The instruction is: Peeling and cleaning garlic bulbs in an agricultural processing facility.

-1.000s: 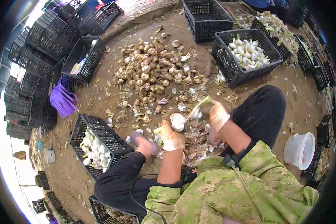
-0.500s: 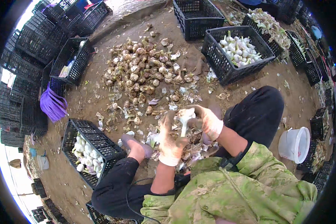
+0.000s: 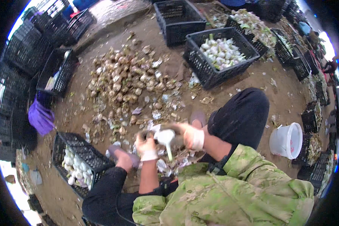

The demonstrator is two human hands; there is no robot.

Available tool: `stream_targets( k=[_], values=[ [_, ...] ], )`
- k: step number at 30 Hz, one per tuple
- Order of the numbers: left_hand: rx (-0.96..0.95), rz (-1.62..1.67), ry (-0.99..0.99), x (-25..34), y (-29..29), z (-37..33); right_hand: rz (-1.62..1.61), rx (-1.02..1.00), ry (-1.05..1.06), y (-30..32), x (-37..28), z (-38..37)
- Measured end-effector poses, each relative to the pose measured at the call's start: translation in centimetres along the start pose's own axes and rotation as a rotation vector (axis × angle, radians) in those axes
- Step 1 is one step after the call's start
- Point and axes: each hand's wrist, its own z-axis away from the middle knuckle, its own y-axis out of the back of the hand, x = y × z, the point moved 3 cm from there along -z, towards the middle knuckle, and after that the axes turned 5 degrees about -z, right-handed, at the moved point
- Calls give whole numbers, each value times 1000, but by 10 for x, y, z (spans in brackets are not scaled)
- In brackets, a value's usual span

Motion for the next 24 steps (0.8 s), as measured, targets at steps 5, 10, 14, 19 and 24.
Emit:
stream_targets(
  k=[5, 10, 14, 19, 24],
  values=[
    [39, 538, 163, 4, 4, -2, -546, 140, -184, -2, 16, -13],
    [-64, 855, 291, 33, 27, -6, -527, 27, -346, -5, 21, -1],
    [247, 707, 263, 49, 91, -35, -954, 20, -266, -4, 16, 2],
    [-276, -556, -275, 50, 42, 1, -1014, 83, -372, 1, 30, 2],
    [-170, 254, -3, 11, 4, -5, -877, 126, -392, 10, 35, -1]
  ],
)
